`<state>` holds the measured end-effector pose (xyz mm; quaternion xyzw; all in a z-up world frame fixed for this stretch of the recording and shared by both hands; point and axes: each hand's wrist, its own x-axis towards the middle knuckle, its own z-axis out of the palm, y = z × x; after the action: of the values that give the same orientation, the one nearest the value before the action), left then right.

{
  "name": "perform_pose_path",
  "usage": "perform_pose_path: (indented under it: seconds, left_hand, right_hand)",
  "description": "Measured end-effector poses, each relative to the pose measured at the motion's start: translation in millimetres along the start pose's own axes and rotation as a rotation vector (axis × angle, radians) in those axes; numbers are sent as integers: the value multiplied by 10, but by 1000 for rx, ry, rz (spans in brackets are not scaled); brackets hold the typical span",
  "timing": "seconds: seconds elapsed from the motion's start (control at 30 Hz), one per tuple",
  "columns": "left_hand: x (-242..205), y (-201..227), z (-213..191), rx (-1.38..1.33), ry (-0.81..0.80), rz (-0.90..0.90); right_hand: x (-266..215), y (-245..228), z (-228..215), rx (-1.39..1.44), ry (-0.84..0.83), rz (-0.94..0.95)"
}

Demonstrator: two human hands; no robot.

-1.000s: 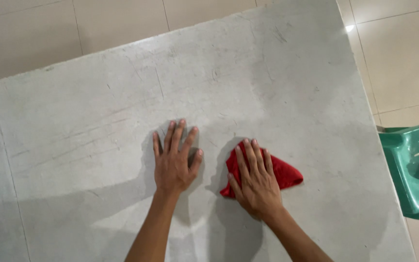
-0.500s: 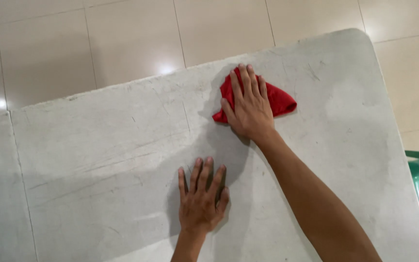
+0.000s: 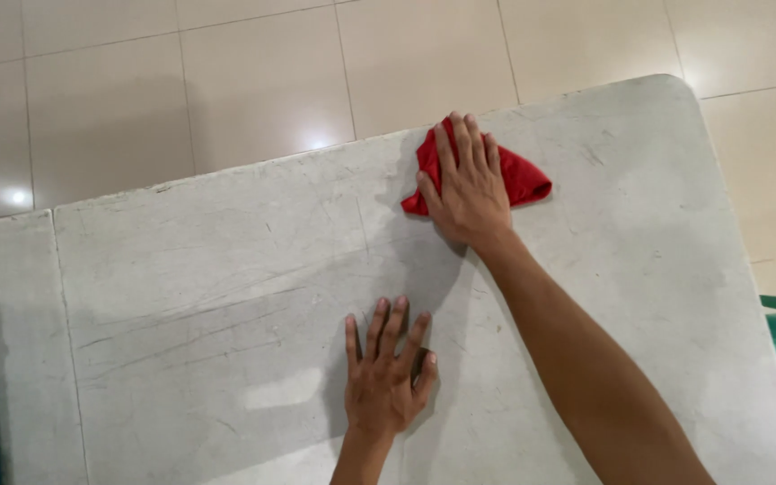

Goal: Wiping a white table using a red cloth and organizing papers and a vest in a box.

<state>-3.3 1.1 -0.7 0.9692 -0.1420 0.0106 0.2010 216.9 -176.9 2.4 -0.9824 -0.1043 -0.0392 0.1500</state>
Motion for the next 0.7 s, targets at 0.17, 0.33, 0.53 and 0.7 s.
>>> perform_pose_path:
  seconds: [0.17, 0.33, 0.53, 0.7]
  left_hand:
    - [34, 36, -56, 18, -54, 1]
    - [20, 49, -62, 41, -38, 13]
    - [-22, 62, -30, 59, 9, 13]
    - [-42, 84, -58, 62, 27, 8]
  right_hand:
    - [-567, -39, -128, 8, -9, 26]
    - [-1337, -119, -283, -9, -20, 39]
    - [-2374, -314, -500, 26, -77, 54]
    - [-3111, -432, -632, 14, -134, 55]
